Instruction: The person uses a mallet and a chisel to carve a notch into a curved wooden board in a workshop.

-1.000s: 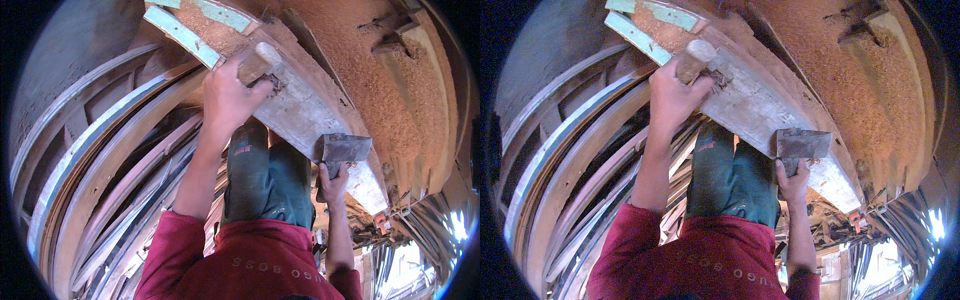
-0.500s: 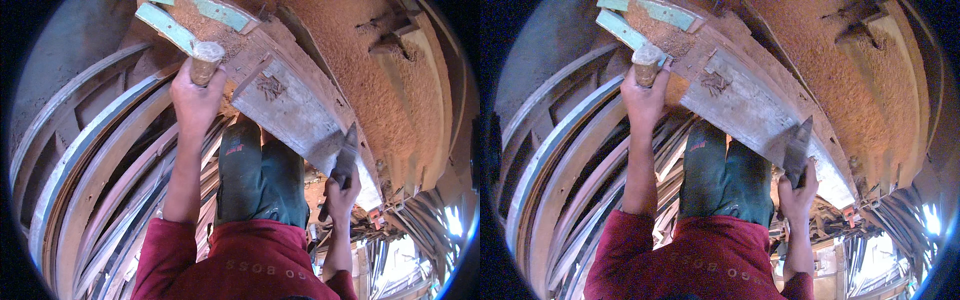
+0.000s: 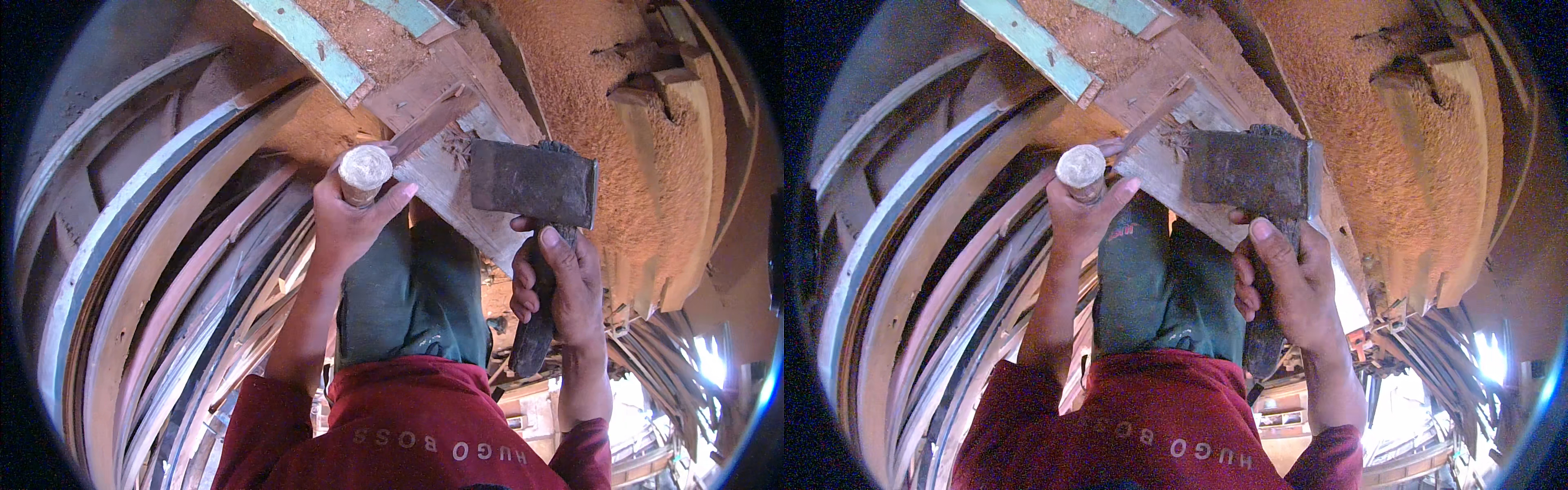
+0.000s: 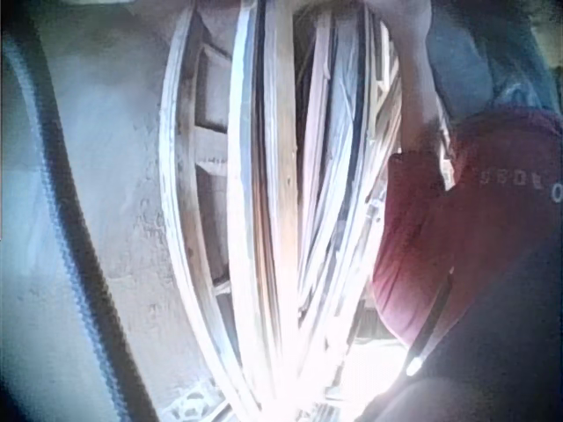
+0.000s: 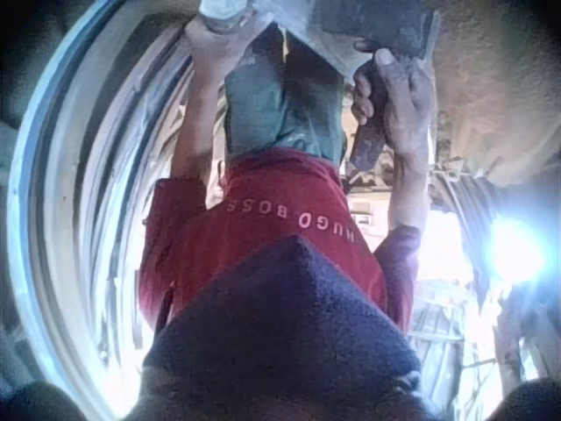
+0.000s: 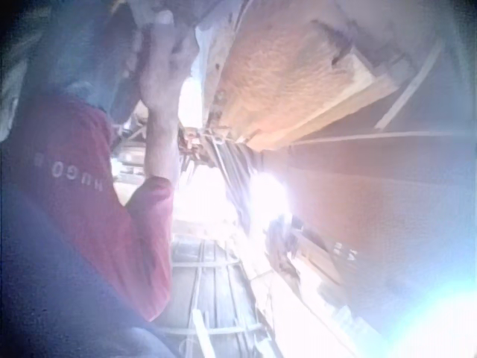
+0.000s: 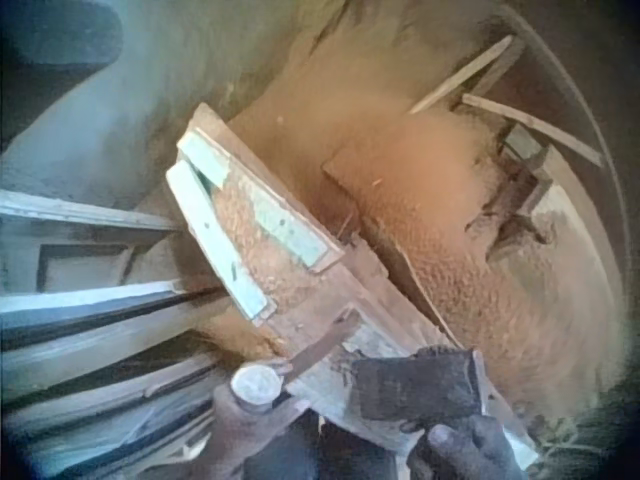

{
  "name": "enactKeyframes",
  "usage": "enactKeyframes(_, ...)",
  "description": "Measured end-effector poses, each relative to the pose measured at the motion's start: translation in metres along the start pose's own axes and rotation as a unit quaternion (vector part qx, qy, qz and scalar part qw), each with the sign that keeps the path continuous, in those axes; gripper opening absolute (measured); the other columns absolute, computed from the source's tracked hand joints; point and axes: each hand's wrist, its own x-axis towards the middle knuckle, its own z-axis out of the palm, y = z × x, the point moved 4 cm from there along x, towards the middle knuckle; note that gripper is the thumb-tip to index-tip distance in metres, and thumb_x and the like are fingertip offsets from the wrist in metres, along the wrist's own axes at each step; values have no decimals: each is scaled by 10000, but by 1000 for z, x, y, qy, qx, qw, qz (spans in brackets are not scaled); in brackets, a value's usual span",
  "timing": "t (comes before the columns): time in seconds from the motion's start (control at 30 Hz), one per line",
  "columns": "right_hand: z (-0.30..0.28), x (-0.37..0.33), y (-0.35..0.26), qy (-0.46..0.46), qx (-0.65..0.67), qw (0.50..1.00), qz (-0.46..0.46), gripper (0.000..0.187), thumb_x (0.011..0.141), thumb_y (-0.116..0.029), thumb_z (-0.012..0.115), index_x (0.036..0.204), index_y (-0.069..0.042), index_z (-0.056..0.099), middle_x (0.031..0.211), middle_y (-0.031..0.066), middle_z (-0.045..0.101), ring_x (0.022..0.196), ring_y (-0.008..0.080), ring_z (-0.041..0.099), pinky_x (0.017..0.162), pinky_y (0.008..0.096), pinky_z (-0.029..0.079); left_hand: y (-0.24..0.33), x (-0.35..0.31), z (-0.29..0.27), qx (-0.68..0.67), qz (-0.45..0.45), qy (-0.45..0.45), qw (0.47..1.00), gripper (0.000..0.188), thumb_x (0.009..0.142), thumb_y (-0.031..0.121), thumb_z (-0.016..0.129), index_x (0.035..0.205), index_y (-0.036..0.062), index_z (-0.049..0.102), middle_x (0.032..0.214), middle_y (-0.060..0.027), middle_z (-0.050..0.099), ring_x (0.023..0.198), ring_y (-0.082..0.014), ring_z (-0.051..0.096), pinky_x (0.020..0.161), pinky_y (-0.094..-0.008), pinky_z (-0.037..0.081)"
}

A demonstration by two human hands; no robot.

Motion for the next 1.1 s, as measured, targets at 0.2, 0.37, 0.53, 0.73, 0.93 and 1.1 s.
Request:
enactKeyframes(0.2, 26, -10, -13, 93, -14, 994, 48, 427, 1044, -398, 507, 1195, 1, 528, 679, 41, 470, 451, 117, 450, 410, 275, 419, -3, 0, 0, 26, -36, 8, 999, 505, 763, 145, 890, 1178, -22, 655, 1114, -108, 703, 1037, -153, 660, 913, -313, 520)
enactKeyframes(0.37, 50, -19, -8, 105, 117, 985, 68, 430, 1050, -405, 490, 1202, -4, 521, 691, 39, 470, 467, 121, 462, 409, 295, 434, -1, -6, 6, -89, -37, 32, 995, 481, 742, 26, 873, 1167, -37, 655, 1205, -156, 666, 1126, -217, 662, 979, -327, 523)
enactKeyframes(0.53, 45, -11, -4, 156, -200, 965, -62, 230, 1013, -210, 609, 996, 17, 639, 723, 73, 619, 536, 128, 532, 481, 317, 415, -2, -7, 6, -54, -13, 18, 998, 468, 731, -9, 866, 1147, -49, 657, 1227, -168, 655, 1151, -239, 657, 994, -336, 527)
enactKeyframes(0.73, 7, -3, 7, 128, -193, 972, -34, 300, 1003, -277, 628, 892, 2, 632, 627, 32, 599, 517, 124, 537, 482, 305, 428, -5, -1, 5, -10, 30, 28, 999, 443, 711, 7, 881, 1104, -44, 685, 1200, -164, 674, 1105, -235, 673, 965, -347, 530)
enactKeyframes(0.93, -1, -14, 15, 30, -506, 841, -190, 512, 806, -157, 760, 1236, 44, 569, 861, 234, 673, 759, 425, 682, 676, 472, 547, -8, -2, 2, 55, 47, 31, 997, 441, 718, 51, 886, 1101, -46, 690, 1148, -157, 705, 1077, -243, 684, 930, -354, 528)
enactKeyframes(1.1, -2, -19, 10, 13, -513, 826, -235, 624, 757, -157, 777, 1296, 35, 530, 963, 225, 660, 792, 413, 678, 693, 459, 556, -6, 0, 0, 67, 97, 30, 993, 423, 739, 58, 872, 1118, -33, 708, 1158, -155, 705, 1054, -232, 689, 931, -346, 525)
